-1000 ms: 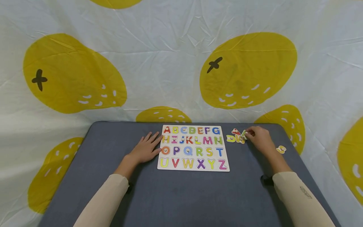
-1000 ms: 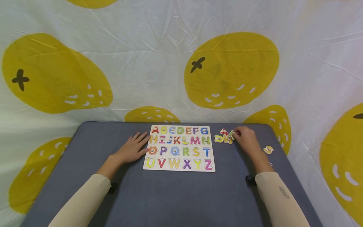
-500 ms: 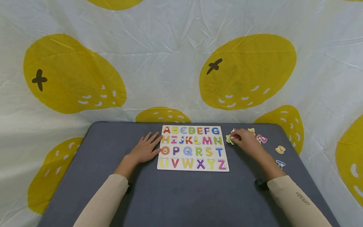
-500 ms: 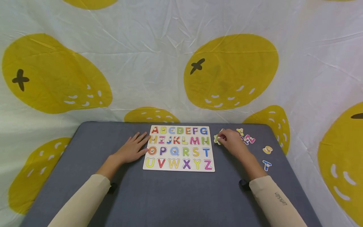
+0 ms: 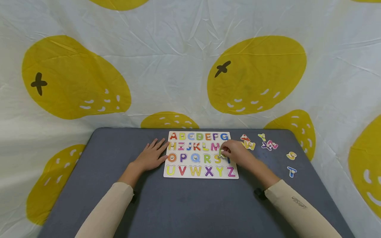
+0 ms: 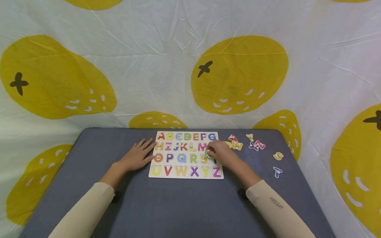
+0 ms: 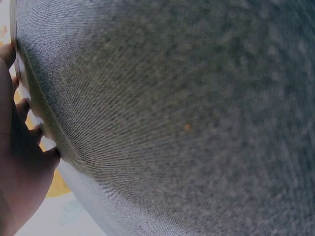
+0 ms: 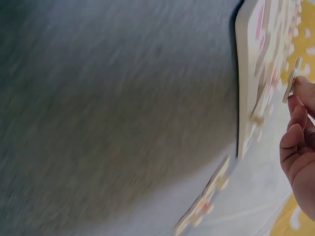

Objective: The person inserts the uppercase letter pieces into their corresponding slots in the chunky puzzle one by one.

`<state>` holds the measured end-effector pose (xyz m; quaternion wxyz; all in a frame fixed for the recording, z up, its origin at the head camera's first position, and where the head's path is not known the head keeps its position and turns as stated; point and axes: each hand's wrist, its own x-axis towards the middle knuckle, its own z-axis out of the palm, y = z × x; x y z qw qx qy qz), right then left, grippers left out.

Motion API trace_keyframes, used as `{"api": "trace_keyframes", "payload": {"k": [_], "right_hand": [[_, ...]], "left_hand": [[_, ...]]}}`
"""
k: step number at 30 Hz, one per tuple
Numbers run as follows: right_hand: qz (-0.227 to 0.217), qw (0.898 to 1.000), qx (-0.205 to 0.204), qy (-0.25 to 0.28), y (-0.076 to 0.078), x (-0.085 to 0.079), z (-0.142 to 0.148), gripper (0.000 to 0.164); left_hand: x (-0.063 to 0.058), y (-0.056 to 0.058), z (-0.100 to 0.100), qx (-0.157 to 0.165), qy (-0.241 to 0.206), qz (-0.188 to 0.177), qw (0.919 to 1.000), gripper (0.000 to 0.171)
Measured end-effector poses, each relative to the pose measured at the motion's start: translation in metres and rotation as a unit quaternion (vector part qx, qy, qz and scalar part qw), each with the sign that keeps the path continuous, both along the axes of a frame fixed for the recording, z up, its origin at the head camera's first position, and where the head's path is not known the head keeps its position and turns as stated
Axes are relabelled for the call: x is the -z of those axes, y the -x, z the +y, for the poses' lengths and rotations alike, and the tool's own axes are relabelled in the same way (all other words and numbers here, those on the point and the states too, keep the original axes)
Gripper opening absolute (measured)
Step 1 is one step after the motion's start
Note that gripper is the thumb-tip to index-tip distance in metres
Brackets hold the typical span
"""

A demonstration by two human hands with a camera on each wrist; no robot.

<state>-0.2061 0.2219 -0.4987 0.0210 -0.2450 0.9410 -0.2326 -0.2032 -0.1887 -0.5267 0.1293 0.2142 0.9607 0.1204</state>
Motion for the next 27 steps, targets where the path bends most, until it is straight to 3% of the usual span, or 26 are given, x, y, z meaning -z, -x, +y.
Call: {"api": "trace_keyframes", "payload": {"k": [14, 27], "right_hand": [[-0.01, 0.997, -0.074, -0.014, -0.001, 0.005, -0.05, 0.004], [-0.041, 0.995, -0.068, -0.052, -0.002, 0.008, -0.063, 0.003]], "left_hand": [[0.003, 0.0, -0.001, 0.0, -0.003, 0.001, 1.0, 0.07], [0.0, -0.002, 0.001, 0.003, -0.008, 0.011, 0.9999, 0.069]]}}
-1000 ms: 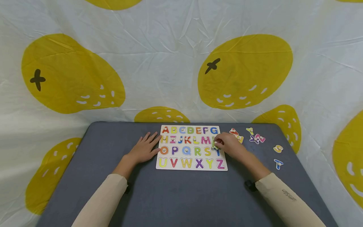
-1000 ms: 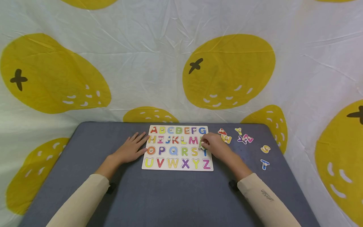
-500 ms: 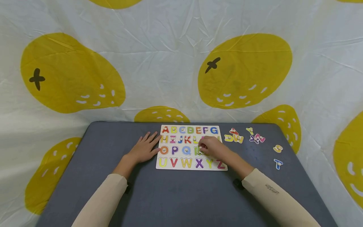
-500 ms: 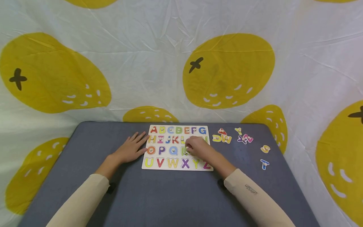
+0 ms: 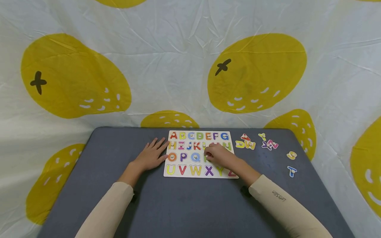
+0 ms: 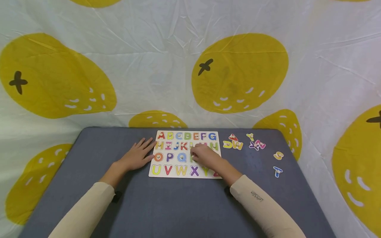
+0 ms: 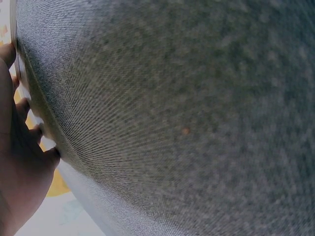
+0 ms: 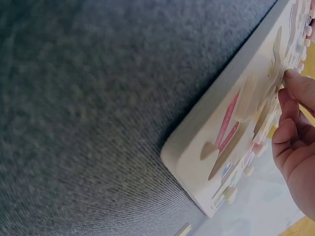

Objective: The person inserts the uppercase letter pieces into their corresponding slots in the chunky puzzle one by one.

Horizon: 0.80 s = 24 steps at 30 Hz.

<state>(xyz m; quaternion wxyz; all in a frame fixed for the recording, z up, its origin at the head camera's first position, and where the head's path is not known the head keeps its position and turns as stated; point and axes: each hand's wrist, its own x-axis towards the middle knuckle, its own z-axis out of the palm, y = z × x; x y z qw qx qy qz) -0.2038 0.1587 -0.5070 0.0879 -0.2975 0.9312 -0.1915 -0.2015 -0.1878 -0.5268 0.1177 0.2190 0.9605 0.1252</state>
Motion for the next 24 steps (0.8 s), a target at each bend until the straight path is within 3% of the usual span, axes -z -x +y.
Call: {"api": "trace_keyframes", "payload": {"k": [11, 24], "right_hand": [[-0.007, 1.0, 0.007, 0.013, -0.002, -0.002, 0.011, 0.017], [0.017, 0.997, 0.049, 0.054, -0.005, -0.002, 0.069, 0.018]], "left_hand": [[0.002, 0.002, 0.0, -0.003, 0.008, -0.007, 0.9999, 0.07], [0.006, 0.003, -0.003, -0.003, 0.009, -0.005, 0.9999, 0.071]]}}
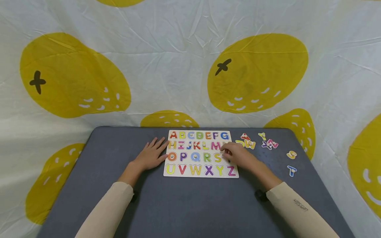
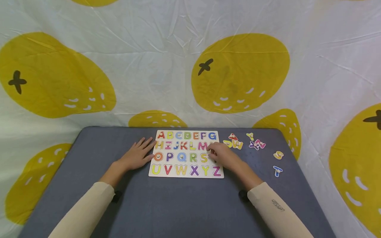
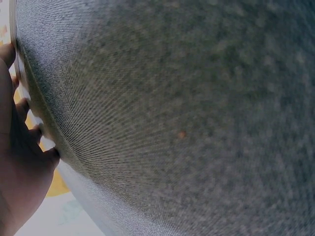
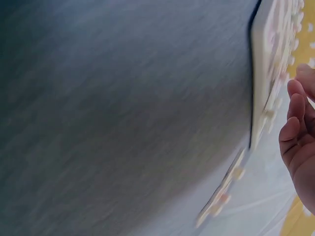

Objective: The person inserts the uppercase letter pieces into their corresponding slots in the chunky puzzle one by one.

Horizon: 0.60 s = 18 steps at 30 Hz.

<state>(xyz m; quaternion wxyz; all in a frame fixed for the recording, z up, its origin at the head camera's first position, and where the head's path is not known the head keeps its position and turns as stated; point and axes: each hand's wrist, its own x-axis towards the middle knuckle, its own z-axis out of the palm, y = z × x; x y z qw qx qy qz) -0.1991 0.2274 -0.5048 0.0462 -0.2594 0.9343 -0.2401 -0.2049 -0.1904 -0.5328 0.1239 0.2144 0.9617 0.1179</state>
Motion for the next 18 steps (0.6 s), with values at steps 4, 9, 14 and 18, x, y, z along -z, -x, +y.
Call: {"api": "trace_keyframes", "payload": {"k": [4, 9, 14, 18], "right_hand": [[0.008, 1.0, 0.022, 0.007, -0.002, 0.004, 0.022, 0.016], [0.035, 0.998, 0.05, 0.005, -0.002, 0.01, 0.052, 0.017], [0.046, 0.996, 0.073, -0.003, -0.007, 0.009, 0.083, 0.019], [0.062, 0.993, 0.096, -0.004, -0.012, 0.005, 0.108, 0.018]], "left_hand": [[0.0, 0.001, 0.0, 0.001, -0.002, -0.004, 1.0, 0.071], [0.0, 0.0, 0.0, -0.001, -0.005, -0.004, 1.0, 0.071], [-0.002, 0.0, 0.001, -0.002, -0.004, -0.004, 1.0, 0.071], [-0.003, 0.0, 0.001, -0.002, -0.006, -0.006, 1.0, 0.07]]}}
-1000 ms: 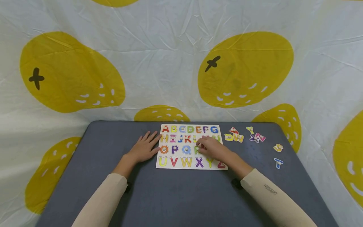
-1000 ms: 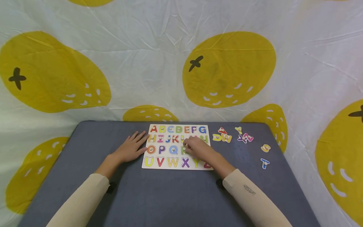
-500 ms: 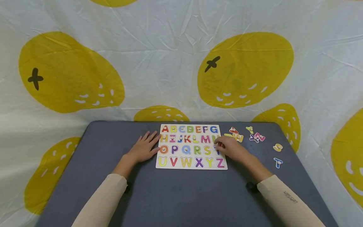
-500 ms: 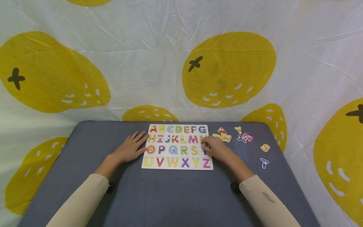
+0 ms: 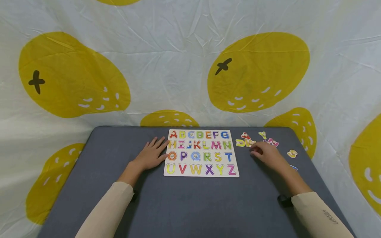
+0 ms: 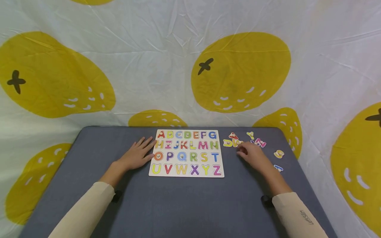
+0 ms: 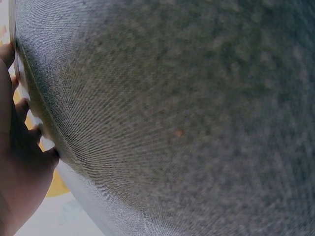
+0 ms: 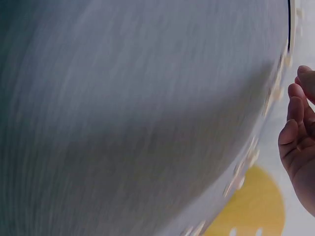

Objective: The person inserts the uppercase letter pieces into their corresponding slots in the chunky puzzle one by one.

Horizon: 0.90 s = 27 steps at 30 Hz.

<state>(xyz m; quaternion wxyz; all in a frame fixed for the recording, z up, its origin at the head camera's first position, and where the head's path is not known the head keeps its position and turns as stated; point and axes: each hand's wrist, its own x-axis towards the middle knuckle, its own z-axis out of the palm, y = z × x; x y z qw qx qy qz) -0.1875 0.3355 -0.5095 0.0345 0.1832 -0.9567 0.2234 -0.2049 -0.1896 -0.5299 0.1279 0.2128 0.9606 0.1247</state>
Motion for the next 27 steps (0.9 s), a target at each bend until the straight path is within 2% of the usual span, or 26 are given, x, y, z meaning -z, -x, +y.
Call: {"api": "trace_keyframes", "payload": {"k": [8, 15, 20, 27], "right_hand": [[0.018, 0.997, 0.066, -0.021, -0.008, -0.008, 0.054, 0.019], [-0.014, 0.991, 0.13, -0.024, -0.01, -0.001, 0.095, 0.024], [-0.004, 0.987, 0.155, -0.029, -0.014, 0.003, 0.113, 0.023], [-0.034, 0.982, 0.178, -0.051, -0.017, 0.01, 0.127, 0.027]], "left_hand": [[0.0, 0.0, 0.0, 0.0, 0.001, 0.004, 1.0, 0.07], [-0.002, -0.001, 0.001, 0.0, -0.001, 0.003, 1.0, 0.07], [-0.002, -0.001, 0.001, 0.0, -0.002, 0.003, 1.0, 0.071], [-0.003, -0.002, 0.001, 0.001, 0.001, 0.007, 1.0, 0.07]]}}
